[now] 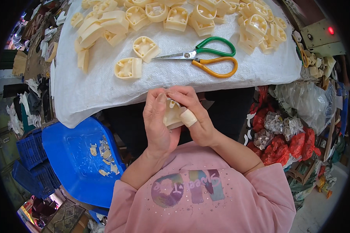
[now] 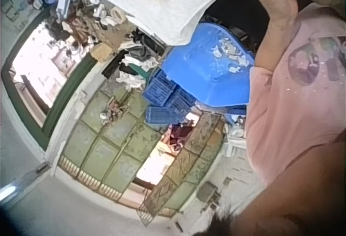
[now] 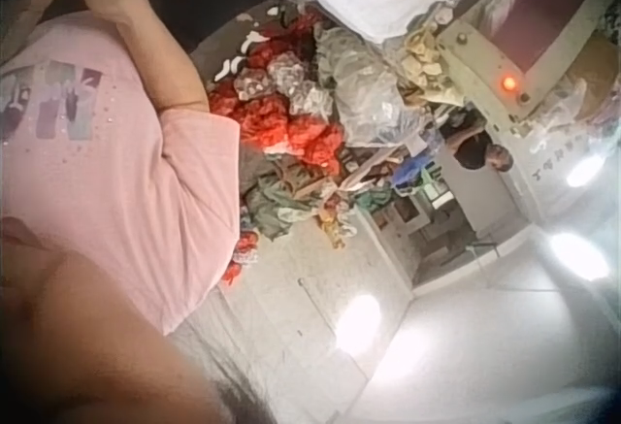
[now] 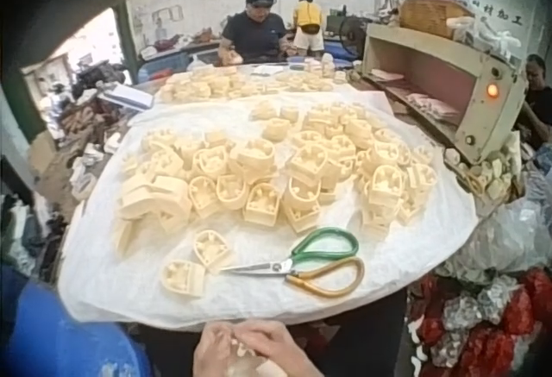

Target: Applying a white reinforcement strip to yellow plastic shoe heel components and trimming the excess with scissors.

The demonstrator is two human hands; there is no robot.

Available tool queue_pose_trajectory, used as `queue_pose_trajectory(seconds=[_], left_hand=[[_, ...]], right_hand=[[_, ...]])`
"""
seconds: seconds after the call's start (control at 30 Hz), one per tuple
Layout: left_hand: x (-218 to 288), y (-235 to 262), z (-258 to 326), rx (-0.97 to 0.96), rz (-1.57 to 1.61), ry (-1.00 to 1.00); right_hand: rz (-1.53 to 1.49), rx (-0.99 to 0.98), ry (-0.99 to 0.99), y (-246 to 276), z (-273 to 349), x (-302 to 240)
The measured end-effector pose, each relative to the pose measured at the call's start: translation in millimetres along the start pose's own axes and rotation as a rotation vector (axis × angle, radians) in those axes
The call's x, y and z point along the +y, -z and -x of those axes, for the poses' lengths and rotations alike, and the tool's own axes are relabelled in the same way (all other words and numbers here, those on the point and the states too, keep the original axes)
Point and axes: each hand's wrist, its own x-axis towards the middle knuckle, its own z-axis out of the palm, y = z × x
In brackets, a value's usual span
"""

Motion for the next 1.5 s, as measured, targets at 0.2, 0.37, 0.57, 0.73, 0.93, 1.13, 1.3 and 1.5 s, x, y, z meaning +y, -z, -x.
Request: queue_pose_trajectory(seconds=[0.2,0.37,0.57,0.73,0.93,1.13,1.3,1.5], left_hand=[[-9,6,1,0.021,-0.036,0.018],[-2,10,0,-0.078,0.206,0.126],[-1,1,10,-0.007,-0.057,0.102],[-6,0,13,0.003,-0.174,-0.003],[-1,-1,7,0.054,-0.033,0.122],[14,1,10,-0.061,-0.605,0.034],[9,13,2,-0.279,-1.006,-0.409],[21,16,2,-0.189,-0.954,-0.236]], right_hand=[[0.197,0.116,0.142,-2,0,4],[-0.148,-0.022,-0.347,21,-4,-11],[-0.525,0.081,-0.516,14,-6,-8],[-0.232,0.086,-0.325,9,-8,-11],[-0.234,0.084,-0.398,14,-12,-16],[0.609,-0.081,-0.25,32,-26,-46],[-0.069,0.027,-0.228,29,-17,-27],[-0.023,0.059,-0.196,41,-21,-22]])
